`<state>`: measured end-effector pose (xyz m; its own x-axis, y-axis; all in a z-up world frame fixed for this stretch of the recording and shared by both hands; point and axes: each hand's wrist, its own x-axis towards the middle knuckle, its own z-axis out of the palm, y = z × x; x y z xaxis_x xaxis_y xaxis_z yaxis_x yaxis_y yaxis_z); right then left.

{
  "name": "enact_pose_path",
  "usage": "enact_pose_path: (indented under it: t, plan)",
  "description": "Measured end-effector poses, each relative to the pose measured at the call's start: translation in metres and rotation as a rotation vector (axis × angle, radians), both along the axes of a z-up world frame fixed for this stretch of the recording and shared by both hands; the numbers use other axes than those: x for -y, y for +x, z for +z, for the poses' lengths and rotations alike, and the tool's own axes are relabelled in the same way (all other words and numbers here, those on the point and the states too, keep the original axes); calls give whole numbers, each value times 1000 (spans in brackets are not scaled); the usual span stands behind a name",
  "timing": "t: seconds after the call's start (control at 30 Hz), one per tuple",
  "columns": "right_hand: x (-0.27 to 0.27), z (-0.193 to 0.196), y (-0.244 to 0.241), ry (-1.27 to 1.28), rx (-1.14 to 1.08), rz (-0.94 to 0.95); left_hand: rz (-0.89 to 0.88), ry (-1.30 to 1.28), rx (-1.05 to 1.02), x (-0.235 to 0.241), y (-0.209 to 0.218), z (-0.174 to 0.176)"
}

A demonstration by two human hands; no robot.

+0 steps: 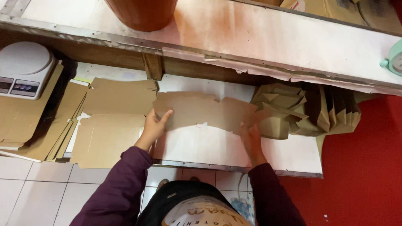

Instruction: The person assembles brown cardboard food containers by folding the pre-cut flaps and interlocking the tabs by hand on a white counter.

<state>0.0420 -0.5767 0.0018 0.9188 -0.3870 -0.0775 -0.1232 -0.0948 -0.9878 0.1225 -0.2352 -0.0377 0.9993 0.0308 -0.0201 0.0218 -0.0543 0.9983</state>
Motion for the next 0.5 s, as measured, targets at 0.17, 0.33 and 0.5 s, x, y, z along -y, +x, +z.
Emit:
enact_pose_path:
  t: [0.17,0.33,0.5]
  plan:
    - [9,19,17,-203,-316,-41,-36,97,-69,2,2,61]
    - [24,-25,14,-389,-213,48,-58,294,-237,-4,8,3]
    - [27,-76,12,-600,-90,52,-205,500,-164,16,-15,15]
